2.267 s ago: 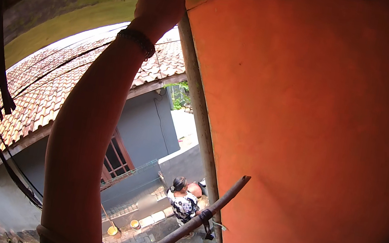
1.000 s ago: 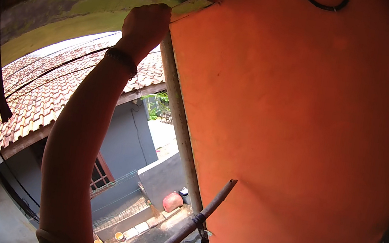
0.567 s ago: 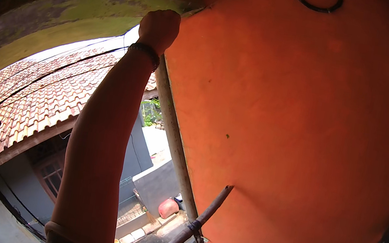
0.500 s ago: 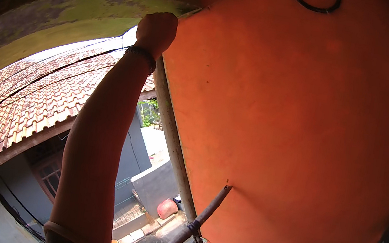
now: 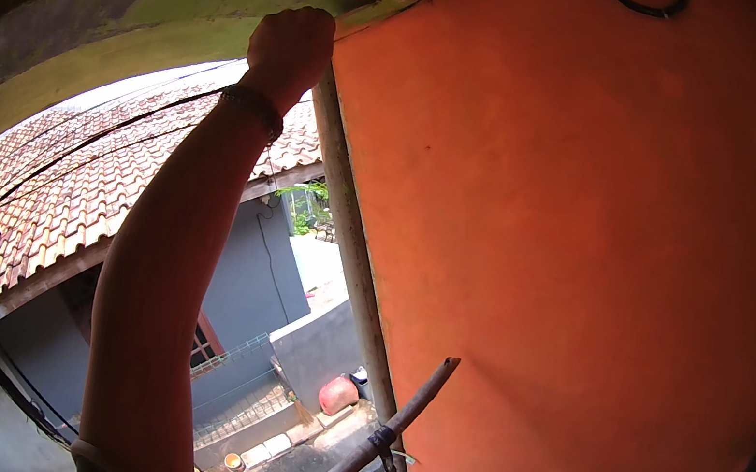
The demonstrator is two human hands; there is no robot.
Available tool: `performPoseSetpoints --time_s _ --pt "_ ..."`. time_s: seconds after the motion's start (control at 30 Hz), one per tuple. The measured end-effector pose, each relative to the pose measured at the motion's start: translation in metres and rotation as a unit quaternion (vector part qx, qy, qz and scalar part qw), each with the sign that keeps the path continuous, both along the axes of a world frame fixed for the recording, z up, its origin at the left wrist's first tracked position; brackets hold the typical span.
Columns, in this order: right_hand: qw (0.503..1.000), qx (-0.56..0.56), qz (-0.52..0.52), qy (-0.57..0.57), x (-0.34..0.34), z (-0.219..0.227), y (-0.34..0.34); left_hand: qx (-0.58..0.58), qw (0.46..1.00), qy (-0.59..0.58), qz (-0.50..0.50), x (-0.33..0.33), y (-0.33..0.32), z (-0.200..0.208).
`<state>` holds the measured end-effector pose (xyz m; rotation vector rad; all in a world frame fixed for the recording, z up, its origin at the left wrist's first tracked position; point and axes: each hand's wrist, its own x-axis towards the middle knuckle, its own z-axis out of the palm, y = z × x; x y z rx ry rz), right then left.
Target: The person scrapes a green-painted wall section above an orange wall using a metal scraper. They repeatedly remove loose paint or debris from the upper wall area while standing on a bamboo scaffold. The person briefly wipes their face with a cloth and adjusts the head-mounted camera before resuming scraping.
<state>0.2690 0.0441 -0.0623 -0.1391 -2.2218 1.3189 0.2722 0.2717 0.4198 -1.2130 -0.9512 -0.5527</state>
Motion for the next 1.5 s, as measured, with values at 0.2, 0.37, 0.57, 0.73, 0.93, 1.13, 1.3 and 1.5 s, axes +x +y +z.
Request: performPoseSetpoints --time_s 0.2,0.37,0.57,0.73,0.93,1.13,1.3,1.5 --pt "1.000 0.005 -0.019 -0.016 0.004 0.001 0.005 0.032 0.999 0.028 0.002 -0.026 0.008 -0.003" --pt "0.999 0.010 -0.044 -0.020 0.008 0.001 0.021 0.042 0.998 0.029 0.038 -0.036 -0.023 -0.006" --pt "0.999 0.034 -0.026 -0.032 -0.001 -0.013 0.013 -0.010 1.000 0.005 0.015 -0.013 -0.025 -0.007" --pt "0.994 -0.060 0.078 -0.043 0.012 0.007 0.025 -0.162 0.966 -0.196 -0.040 0.006 -0.014 -0.052" --pt "0.985 -0.163 0.030 0.054 0.049 0.026 0.118 -0.368 0.805 -0.449 -0.120 0.031 -0.034 -0.138" --pt "0.875 -0.271 -0.213 0.339 0.146 0.189 0.203 -0.440 0.646 -0.582 -0.224 0.056 -0.061 -0.209" --pt "0.916 -0.320 -0.082 0.229 0.132 0.202 0.230 -0.395 0.692 -0.542 -0.268 0.051 -0.062 -0.264" --pt "0.933 -0.162 -0.261 0.187 0.139 0.218 0.241 -0.408 0.728 -0.403 -0.376 0.042 -0.084 -0.310"
